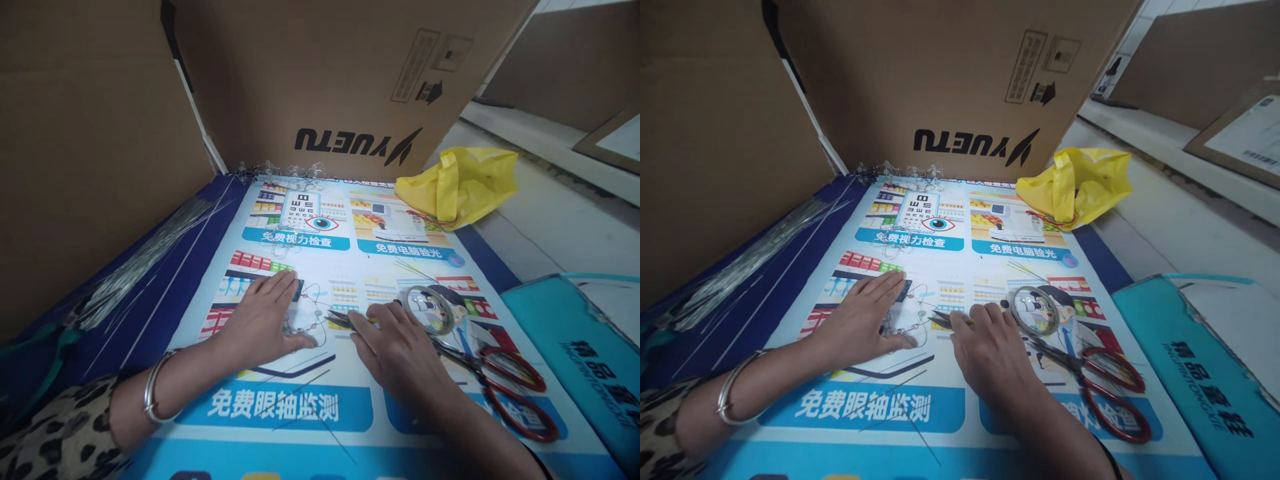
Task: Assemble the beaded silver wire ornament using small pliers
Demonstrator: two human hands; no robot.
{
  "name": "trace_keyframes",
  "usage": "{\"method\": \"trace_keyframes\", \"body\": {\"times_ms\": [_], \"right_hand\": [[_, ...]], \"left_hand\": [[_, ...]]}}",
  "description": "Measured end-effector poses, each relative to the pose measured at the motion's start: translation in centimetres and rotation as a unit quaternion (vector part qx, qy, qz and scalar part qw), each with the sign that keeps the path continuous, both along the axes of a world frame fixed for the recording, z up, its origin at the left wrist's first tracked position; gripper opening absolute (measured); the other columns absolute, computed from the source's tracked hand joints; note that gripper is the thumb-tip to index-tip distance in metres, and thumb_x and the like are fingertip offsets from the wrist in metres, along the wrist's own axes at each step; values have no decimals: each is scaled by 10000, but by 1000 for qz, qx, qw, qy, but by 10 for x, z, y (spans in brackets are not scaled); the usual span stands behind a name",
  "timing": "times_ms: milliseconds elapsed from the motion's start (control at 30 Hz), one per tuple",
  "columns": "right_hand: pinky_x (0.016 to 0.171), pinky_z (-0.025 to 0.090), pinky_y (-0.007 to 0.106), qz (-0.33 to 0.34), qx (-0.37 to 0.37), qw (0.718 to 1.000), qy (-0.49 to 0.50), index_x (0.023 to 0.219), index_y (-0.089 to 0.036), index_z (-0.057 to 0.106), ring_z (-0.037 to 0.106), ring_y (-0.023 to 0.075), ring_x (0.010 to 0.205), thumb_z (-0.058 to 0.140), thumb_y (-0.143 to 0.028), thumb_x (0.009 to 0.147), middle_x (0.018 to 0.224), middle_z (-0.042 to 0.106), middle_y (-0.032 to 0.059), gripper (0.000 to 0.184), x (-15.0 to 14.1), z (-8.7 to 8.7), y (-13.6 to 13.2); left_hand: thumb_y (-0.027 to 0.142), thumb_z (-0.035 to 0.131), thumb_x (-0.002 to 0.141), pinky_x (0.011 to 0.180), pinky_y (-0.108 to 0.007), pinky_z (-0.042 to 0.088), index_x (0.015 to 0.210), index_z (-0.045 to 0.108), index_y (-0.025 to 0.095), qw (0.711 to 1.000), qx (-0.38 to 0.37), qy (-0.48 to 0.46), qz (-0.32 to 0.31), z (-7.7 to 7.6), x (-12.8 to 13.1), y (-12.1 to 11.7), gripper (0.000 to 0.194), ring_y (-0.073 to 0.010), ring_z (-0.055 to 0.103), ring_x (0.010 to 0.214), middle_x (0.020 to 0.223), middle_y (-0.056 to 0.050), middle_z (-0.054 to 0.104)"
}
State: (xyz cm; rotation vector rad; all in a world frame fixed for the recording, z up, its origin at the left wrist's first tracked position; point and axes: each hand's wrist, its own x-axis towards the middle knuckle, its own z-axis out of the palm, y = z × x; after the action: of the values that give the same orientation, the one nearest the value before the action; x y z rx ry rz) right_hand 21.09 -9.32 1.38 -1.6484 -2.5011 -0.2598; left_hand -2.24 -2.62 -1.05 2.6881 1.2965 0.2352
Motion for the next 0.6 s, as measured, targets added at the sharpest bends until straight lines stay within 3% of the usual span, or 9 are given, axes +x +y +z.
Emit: {"method": "trace_keyframes", "body": {"times_ms": [600], "right_hand": [[718,392,337,6,19,999,31,1098,-194,602,502,218,869,473,-237,844,911,594,106,288,0,-12,4]], "left_hand": [[761,361,710,1058,-487,182,1341,345,114,999,12,-19,30,-3,1,0,905,-324,250,1311,1421,-158,318]]}}
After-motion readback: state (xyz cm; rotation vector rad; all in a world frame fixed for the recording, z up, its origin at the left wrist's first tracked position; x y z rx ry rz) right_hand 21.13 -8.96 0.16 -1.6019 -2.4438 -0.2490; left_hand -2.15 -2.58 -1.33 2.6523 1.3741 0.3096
